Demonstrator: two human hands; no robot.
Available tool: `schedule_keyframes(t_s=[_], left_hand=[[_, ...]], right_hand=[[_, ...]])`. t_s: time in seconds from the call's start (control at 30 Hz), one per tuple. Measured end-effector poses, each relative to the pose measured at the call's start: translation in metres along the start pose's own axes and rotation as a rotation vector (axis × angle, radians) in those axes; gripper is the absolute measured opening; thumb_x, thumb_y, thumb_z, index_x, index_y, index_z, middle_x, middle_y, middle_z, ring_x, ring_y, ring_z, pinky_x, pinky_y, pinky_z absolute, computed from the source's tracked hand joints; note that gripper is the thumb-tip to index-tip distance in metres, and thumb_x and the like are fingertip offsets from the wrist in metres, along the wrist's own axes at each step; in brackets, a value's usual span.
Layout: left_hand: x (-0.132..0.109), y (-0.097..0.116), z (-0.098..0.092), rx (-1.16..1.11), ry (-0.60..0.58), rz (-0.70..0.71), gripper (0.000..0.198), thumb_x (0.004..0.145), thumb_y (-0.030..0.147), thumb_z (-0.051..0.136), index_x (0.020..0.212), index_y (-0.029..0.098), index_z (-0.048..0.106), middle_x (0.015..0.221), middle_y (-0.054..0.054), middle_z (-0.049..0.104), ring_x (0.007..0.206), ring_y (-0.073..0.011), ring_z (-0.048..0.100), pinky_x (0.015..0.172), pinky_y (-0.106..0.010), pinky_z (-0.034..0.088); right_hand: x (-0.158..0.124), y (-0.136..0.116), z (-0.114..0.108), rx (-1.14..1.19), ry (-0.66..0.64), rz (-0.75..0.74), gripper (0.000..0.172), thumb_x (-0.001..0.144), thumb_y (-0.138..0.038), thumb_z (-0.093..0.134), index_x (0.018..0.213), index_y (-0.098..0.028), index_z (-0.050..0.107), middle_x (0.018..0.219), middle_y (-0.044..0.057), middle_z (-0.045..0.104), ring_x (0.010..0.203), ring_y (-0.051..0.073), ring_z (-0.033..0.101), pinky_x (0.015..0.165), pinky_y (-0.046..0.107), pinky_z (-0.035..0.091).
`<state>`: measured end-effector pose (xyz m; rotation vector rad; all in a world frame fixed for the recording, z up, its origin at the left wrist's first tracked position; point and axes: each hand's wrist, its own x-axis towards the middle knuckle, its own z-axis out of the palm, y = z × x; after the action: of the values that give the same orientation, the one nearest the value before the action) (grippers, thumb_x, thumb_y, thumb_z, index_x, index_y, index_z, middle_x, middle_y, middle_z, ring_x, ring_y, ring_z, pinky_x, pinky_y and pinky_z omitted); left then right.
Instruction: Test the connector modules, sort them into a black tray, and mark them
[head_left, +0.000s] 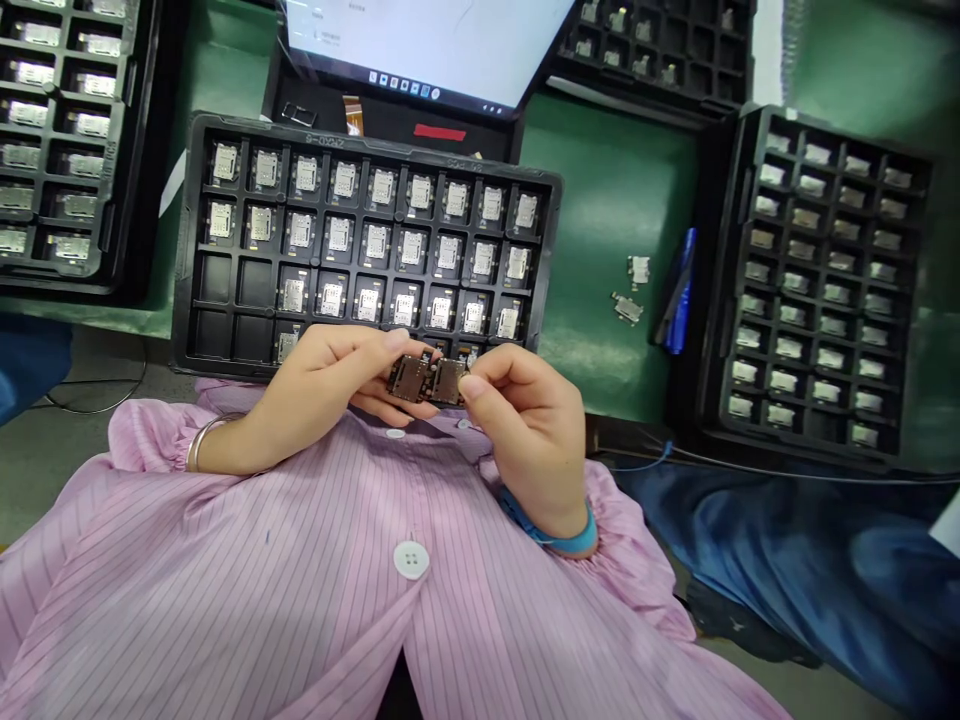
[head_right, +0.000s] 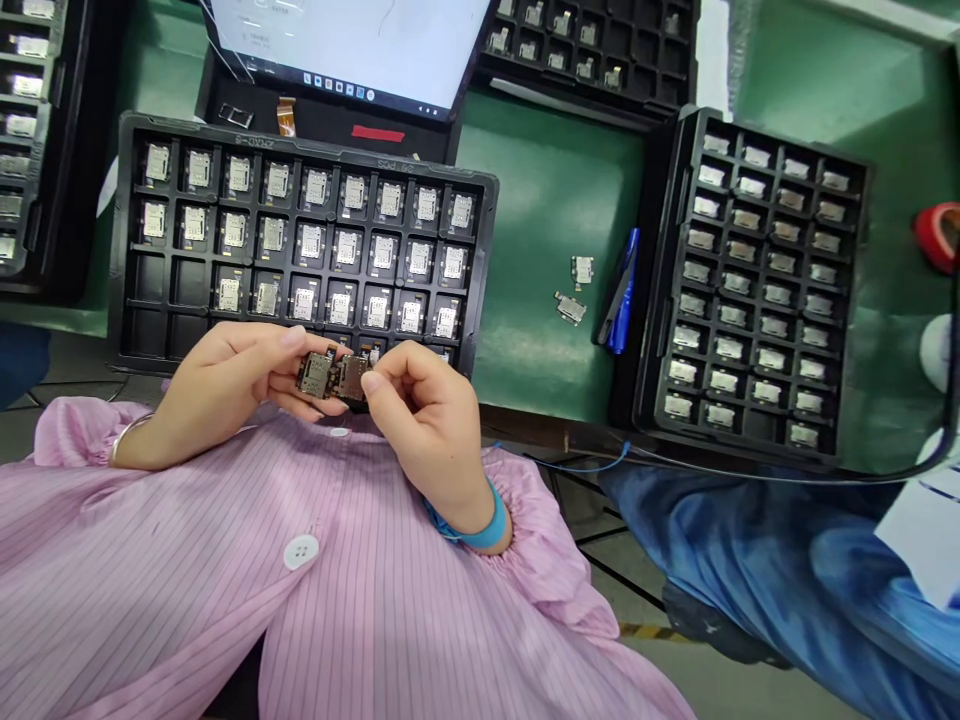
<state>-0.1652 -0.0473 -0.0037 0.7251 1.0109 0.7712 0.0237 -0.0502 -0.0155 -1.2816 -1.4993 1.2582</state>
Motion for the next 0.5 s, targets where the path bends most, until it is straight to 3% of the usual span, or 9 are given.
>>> schedule_keyframes(t_s=[0.2,0.33,0.43,0.5], left_hand=[[0.001,-0.001,-0.007,0.003,-0.046,0.010,0.031,0.086,0.037,0.067,0.108,0.016,0.073,0.096,-0.009,0.078,0.081,-0.0211,0.076,0.066,-0.025,0.063],[0.000,-0.003,-0.015,0.070,-0.016,0.031,0.027,0.079,0.031,0.076,0.101,0.016,0.073,0.085,-0.005,0.077,0.077,-0.0185,0.075,0.065,-0.024,0.062],[-0.009,0.001,-0.030,0.169,0.074,0.057,0.023,0.079,0.032,0.075,0.095,0.015,0.073,0.079,-0.005,0.075,0.073,-0.0166,0.074,0.059,-0.020,0.058],[-0.020,0.006,-0.045,0.280,0.230,0.141,0.023,0.083,0.034,0.071,0.095,0.015,0.073,0.087,-0.006,0.074,0.074,-0.0159,0.073,0.057,-0.020,0.058]], right_hand=[[0.005,-0.003,0.004,-0.042,-0.011,0.013,0.020,0.088,-0.024,0.058,0.069,-0.021,0.051,0.060,-0.005,0.045,0.050,0.009,0.037,0.049,0.025,0.031],[0.009,-0.006,0.007,-0.124,-0.144,0.001,0.020,0.089,-0.024,0.059,0.070,-0.021,0.054,0.058,-0.005,0.047,0.050,0.010,0.040,0.048,0.024,0.032],[0.016,-0.008,0.011,-0.198,-0.260,-0.015,0.019,0.089,-0.024,0.059,0.070,-0.020,0.055,0.058,-0.004,0.050,0.050,0.010,0.045,0.047,0.023,0.034],[0.023,-0.009,0.016,-0.223,-0.267,-0.025,0.019,0.088,-0.024,0.059,0.070,-0.020,0.055,0.057,-0.004,0.051,0.049,0.010,0.045,0.046,0.023,0.034]])
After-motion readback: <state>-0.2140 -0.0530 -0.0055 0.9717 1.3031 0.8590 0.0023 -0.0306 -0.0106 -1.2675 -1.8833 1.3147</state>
